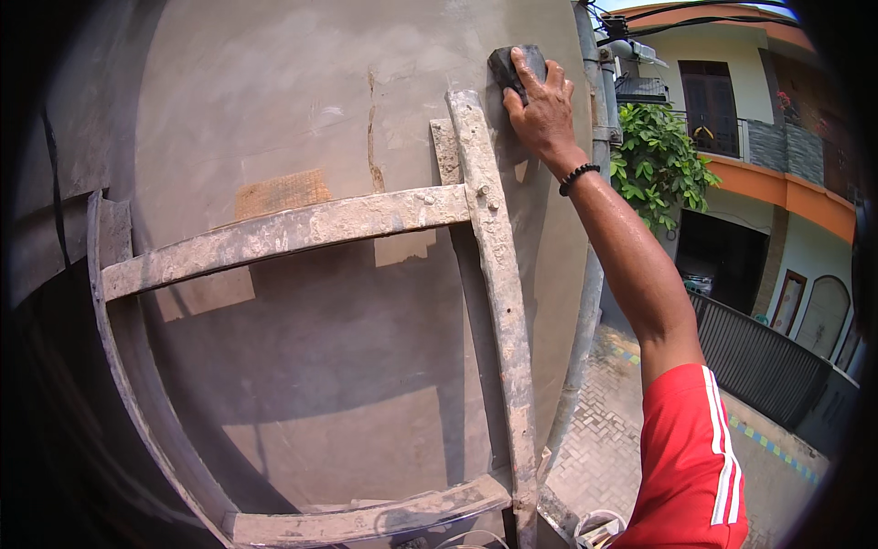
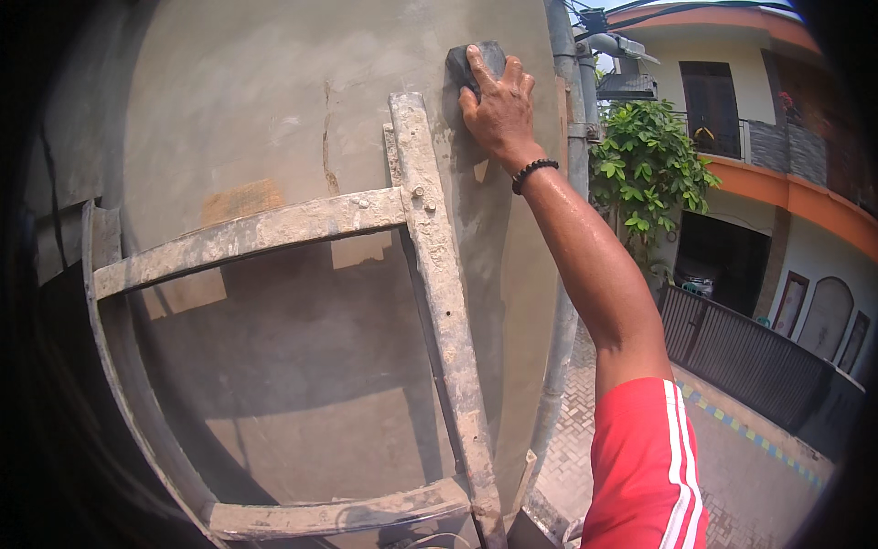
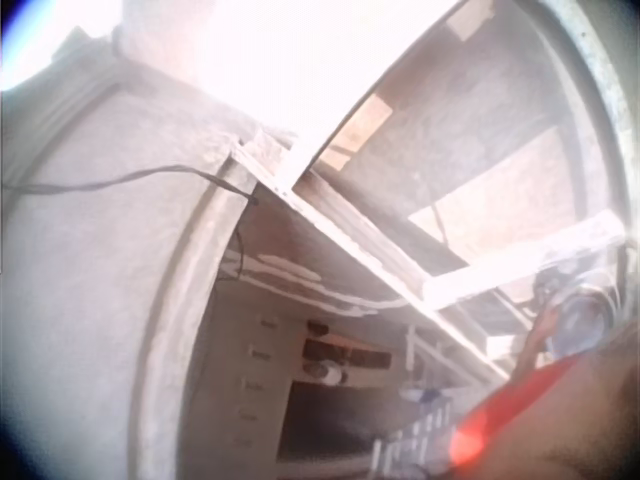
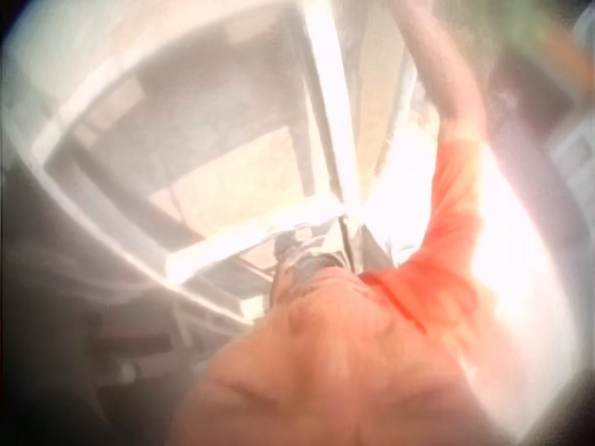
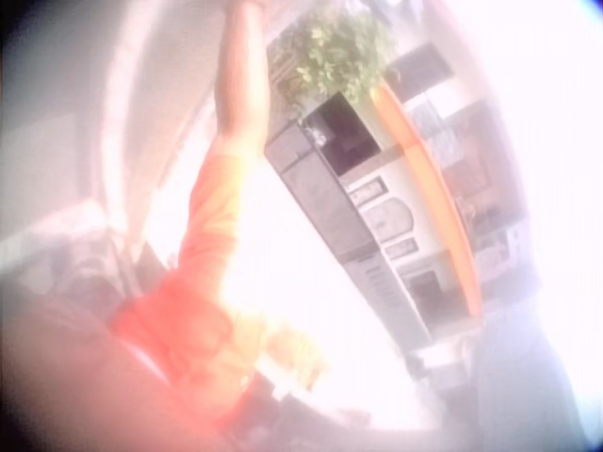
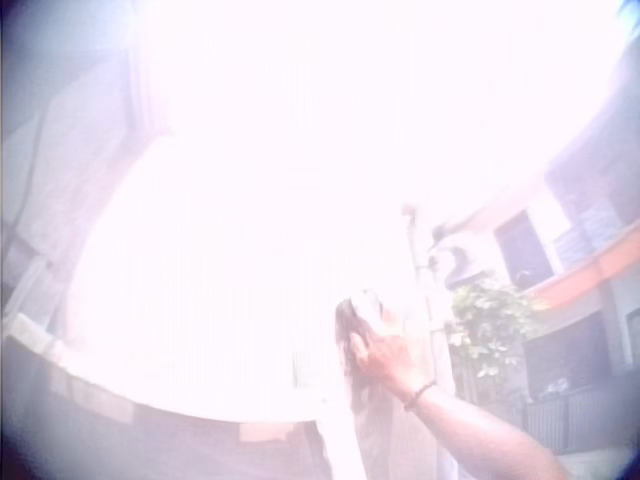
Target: The person applies and smooths wet plaster onto a vertical wall using a trowel and a bucket of material. They repeatedly dip the trowel into the bucket, spread the plaster over the surface, and use a wooden straightedge to level the applied layer.
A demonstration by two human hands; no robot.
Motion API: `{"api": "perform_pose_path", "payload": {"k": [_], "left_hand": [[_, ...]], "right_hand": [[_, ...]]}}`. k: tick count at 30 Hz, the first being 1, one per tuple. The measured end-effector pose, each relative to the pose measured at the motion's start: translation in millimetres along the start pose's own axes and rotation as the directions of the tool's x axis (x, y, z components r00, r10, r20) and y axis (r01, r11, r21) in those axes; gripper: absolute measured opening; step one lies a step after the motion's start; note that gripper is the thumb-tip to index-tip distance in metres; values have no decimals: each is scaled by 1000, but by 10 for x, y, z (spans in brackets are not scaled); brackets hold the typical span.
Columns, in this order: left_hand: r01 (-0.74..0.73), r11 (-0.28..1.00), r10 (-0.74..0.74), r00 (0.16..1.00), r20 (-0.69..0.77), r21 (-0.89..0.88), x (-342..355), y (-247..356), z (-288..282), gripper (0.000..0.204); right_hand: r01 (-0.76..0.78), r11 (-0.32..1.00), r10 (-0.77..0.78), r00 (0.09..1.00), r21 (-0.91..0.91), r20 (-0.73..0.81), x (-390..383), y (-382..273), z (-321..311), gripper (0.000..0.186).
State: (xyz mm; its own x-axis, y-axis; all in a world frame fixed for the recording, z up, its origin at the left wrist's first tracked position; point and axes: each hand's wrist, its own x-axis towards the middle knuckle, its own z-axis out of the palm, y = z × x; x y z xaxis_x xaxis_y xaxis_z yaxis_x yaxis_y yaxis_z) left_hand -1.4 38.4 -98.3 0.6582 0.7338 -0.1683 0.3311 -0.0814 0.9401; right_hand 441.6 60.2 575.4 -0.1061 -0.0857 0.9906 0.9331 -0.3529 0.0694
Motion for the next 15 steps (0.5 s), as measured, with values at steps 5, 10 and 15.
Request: {"api": "perform_pose_path", "payload": {"k": [5, 10, 15], "left_hand": [[-12, 999, 12, 1000, -6, -40, 14, -54, -37, 45], [-27, 995, 30, 999, 31, -97, 60, -96, 34, 45], [-37, 986, 36, 999, -11, -161, 73, -156, 2, 44]], "right_hand": [[215, 968, -241, 942, 132, 233, -2031, 345, -514, 77], [-481, 876, 468, 825, -41, 317, -3177, 1013, -1313, 64], [-738, 412, 422, 674, 534, 606, -3176, 72, -2309, 61]]}}
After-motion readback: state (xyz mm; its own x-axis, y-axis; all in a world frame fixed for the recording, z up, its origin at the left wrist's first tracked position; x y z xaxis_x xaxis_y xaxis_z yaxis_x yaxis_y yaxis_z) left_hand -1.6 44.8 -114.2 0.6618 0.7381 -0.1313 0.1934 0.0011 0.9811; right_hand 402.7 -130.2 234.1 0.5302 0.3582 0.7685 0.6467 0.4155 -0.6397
